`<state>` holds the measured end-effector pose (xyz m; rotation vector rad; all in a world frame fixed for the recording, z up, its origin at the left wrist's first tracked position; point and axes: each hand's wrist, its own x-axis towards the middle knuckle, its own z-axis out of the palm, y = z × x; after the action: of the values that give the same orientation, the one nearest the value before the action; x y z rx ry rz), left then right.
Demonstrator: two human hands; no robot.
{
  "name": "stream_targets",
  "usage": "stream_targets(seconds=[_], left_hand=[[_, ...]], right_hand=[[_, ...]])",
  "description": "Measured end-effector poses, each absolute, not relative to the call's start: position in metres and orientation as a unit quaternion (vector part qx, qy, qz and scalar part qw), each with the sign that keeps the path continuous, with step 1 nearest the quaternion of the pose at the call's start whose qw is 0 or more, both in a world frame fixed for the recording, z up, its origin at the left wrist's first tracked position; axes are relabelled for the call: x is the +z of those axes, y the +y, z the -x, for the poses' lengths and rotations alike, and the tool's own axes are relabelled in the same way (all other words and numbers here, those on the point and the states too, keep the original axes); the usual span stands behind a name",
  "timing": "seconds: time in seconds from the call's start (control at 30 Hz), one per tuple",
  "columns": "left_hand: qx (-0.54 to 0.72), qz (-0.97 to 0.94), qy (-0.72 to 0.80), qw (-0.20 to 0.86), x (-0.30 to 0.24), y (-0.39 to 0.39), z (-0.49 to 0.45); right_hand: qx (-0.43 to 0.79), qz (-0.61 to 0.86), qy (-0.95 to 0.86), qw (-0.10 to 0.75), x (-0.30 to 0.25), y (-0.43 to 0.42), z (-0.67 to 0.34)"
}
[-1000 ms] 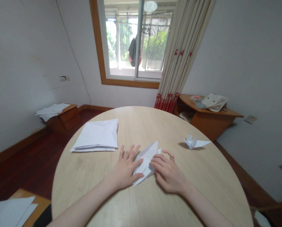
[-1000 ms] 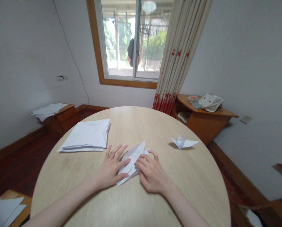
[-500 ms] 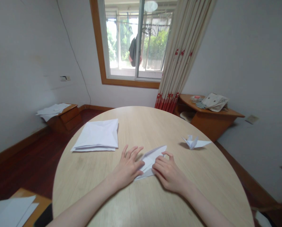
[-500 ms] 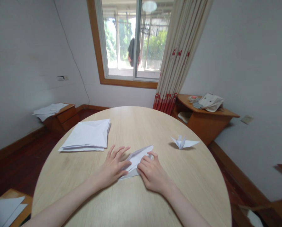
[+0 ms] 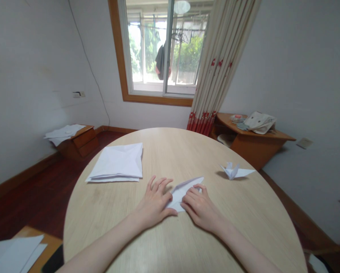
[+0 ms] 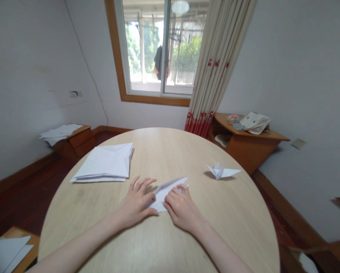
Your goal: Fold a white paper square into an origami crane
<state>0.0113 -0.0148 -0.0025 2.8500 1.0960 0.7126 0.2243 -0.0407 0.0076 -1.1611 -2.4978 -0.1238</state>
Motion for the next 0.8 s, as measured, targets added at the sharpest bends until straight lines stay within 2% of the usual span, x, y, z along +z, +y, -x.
stream_targets(seconds=[0.37,0.8], left_hand=[[0.219,-0.893,0.393,0.014,-0.0082,-0.0173,-0.0156],[0.219,-0.888,0.403,0.034,-0.0087,-0.0146,-0.0156]], right_hand=[[-0.012,0.428,-0.879,0.209,0.0030,-0.0414,-0.2211],[-0.027,0.450,-0.873,0.188,0.0016,-0.0406,-0.2195]])
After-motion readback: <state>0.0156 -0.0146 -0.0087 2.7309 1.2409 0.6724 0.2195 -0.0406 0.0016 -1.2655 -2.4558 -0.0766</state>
